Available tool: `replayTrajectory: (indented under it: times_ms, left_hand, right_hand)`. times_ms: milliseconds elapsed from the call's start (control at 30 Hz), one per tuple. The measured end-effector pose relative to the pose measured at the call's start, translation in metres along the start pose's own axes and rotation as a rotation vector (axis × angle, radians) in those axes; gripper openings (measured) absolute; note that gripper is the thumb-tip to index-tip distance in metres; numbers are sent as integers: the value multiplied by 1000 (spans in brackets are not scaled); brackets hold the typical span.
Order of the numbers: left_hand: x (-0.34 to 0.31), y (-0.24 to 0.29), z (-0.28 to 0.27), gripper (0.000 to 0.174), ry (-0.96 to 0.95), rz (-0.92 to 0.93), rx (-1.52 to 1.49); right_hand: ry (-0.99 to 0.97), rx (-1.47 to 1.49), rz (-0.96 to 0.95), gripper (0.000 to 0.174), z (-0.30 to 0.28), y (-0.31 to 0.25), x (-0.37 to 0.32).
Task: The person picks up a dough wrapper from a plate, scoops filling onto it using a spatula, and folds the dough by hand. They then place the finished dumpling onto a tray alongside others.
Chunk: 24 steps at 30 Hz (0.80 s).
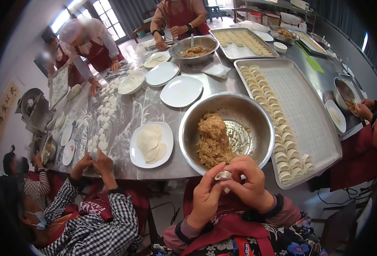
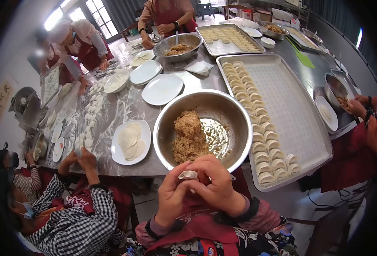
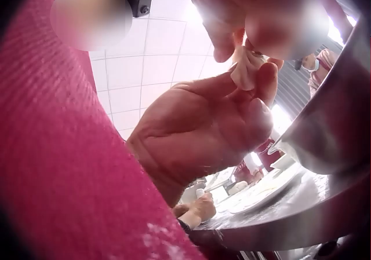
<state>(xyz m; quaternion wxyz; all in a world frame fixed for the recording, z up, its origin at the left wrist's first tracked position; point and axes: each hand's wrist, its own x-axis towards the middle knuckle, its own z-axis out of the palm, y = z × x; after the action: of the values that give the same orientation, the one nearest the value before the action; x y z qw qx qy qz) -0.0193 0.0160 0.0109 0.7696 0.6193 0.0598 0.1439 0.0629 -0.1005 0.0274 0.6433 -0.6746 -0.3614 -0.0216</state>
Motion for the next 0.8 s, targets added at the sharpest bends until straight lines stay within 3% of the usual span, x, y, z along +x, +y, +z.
replayTrajectory:
  times_ms: [100, 333, 500, 800]
  left_hand:
    - [4, 0, -2, 44, -5, 51, -36]
    - [2, -2, -4, 48, -29, 45, -6]
    - [-1, 2, -1, 50, -41, 1, -49]
    - [-1, -5, -5, 48, -4, -18, 26]
  right_hand:
    - [-37, -32, 25, 28, 0, 2, 1]
    - [-88, -34, 55, 23, 0, -1, 3]
    - [10, -151, -184, 19, 1, 5, 1]
    - [29, -207, -223, 19, 6, 12, -1]
